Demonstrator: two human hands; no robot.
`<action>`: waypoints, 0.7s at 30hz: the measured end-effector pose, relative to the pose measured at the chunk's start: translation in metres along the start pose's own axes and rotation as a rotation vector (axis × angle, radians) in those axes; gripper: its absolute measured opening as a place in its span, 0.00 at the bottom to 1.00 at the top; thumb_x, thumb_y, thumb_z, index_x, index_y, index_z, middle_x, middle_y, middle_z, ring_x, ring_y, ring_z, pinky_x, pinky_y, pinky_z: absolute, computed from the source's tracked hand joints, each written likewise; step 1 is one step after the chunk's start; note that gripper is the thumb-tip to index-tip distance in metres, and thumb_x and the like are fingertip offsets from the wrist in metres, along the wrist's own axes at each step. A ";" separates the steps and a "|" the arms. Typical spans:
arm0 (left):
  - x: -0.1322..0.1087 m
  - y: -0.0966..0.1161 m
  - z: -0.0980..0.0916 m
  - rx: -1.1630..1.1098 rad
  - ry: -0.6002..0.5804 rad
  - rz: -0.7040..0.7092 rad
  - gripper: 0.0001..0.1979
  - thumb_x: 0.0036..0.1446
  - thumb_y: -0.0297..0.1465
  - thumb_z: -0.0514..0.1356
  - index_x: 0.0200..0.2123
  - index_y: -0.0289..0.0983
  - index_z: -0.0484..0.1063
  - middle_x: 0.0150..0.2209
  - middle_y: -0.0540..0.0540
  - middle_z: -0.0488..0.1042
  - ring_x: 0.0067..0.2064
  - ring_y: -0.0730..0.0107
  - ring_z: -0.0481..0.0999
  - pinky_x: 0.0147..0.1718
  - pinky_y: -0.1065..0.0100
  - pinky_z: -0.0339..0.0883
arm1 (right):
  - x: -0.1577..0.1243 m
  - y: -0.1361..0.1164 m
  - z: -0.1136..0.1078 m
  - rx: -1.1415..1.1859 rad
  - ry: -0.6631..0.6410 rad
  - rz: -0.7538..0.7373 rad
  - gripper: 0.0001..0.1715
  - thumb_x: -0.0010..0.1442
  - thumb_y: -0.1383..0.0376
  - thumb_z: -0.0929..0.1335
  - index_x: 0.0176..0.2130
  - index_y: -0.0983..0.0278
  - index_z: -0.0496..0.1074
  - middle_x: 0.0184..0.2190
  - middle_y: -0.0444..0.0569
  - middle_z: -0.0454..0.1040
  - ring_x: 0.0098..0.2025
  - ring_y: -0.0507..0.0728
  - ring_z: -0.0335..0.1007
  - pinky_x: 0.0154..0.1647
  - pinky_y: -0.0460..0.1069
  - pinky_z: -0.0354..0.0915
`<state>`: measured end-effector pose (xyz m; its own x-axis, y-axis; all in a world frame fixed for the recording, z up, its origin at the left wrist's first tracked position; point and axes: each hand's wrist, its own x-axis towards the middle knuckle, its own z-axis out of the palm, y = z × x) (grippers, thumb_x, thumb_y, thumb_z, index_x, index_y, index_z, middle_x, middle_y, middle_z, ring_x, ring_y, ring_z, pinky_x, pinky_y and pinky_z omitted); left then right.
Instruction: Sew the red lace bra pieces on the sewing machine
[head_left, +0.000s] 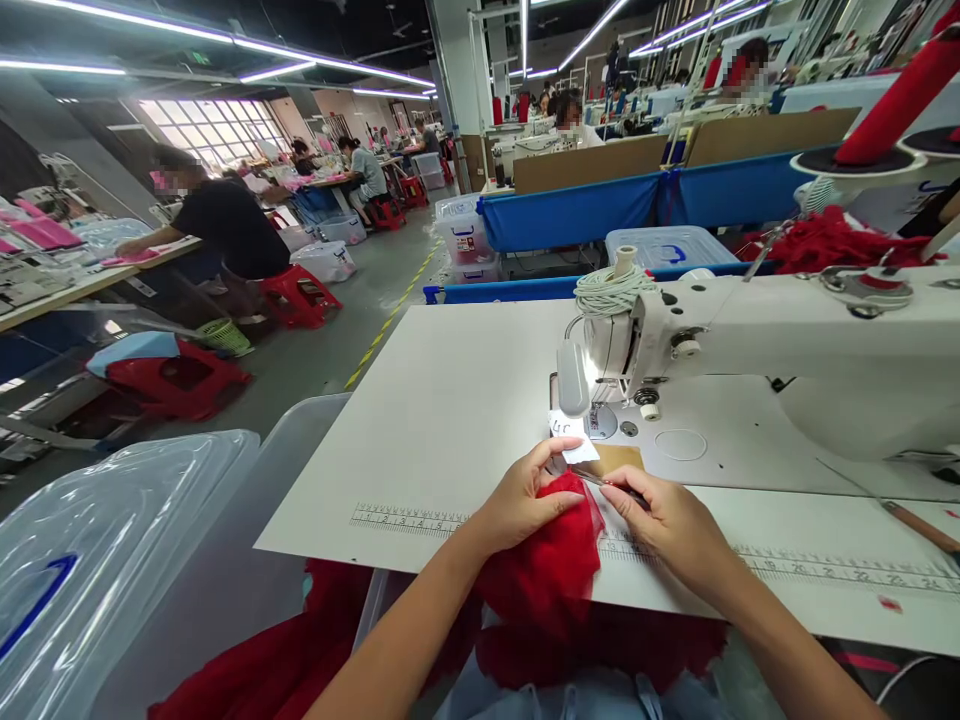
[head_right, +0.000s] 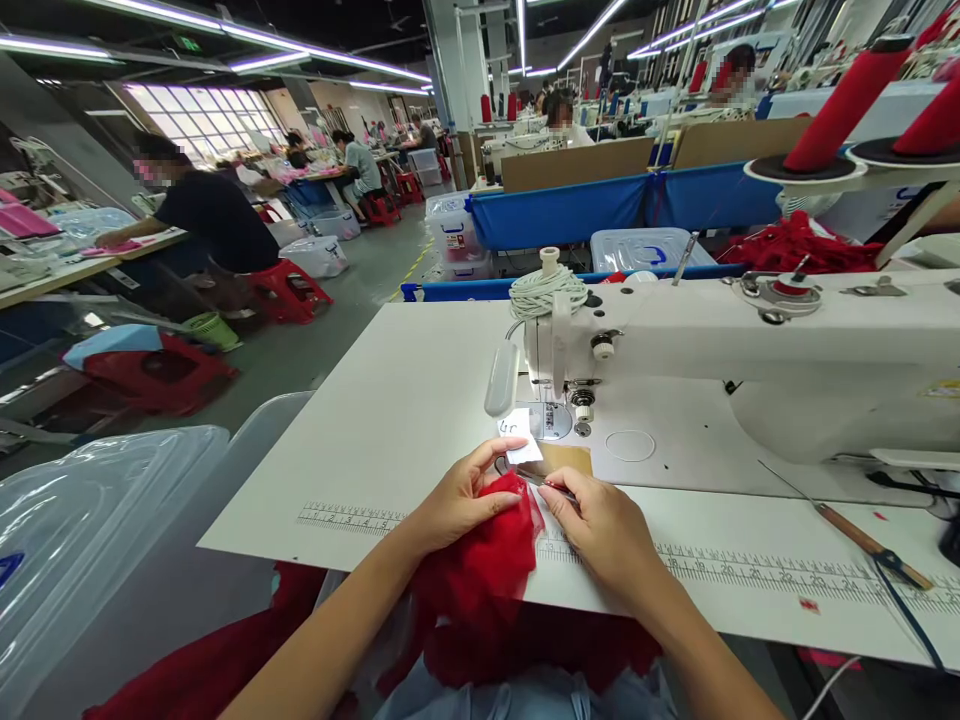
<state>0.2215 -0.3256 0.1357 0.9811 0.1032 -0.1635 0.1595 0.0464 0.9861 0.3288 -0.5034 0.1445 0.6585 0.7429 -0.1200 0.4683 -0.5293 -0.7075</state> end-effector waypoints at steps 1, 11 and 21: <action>0.000 0.000 0.000 0.004 -0.005 -0.004 0.29 0.57 0.31 0.62 0.61 0.38 0.59 0.19 0.59 0.58 0.19 0.81 0.53 0.19 0.77 0.49 | 0.000 -0.001 0.001 -0.005 0.002 0.001 0.24 0.62 0.46 0.57 0.36 0.57 0.72 0.29 0.45 0.77 0.31 0.58 0.71 0.31 0.50 0.60; -0.002 -0.002 0.002 -0.006 -0.044 0.010 0.28 0.56 0.32 0.63 0.59 0.37 0.62 0.23 0.56 0.62 0.22 0.79 0.55 0.23 0.74 0.53 | 0.001 -0.002 0.006 0.075 0.041 -0.093 0.21 0.62 0.48 0.60 0.34 0.57 0.74 0.26 0.43 0.74 0.26 0.55 0.68 0.29 0.48 0.60; -0.006 0.006 0.001 0.382 -0.252 0.128 0.20 0.54 0.25 0.59 0.51 0.42 0.73 0.45 0.48 0.75 0.33 0.71 0.66 0.37 0.69 0.63 | 0.004 0.017 0.008 0.522 0.129 -0.060 0.22 0.57 0.47 0.68 0.41 0.61 0.70 0.37 0.51 0.77 0.41 0.60 0.73 0.41 0.51 0.69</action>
<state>0.2165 -0.3274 0.1426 0.9839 -0.1626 -0.0742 0.0176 -0.3250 0.9456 0.3347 -0.5059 0.1264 0.7222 0.6916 -0.0055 0.1737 -0.1891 -0.9665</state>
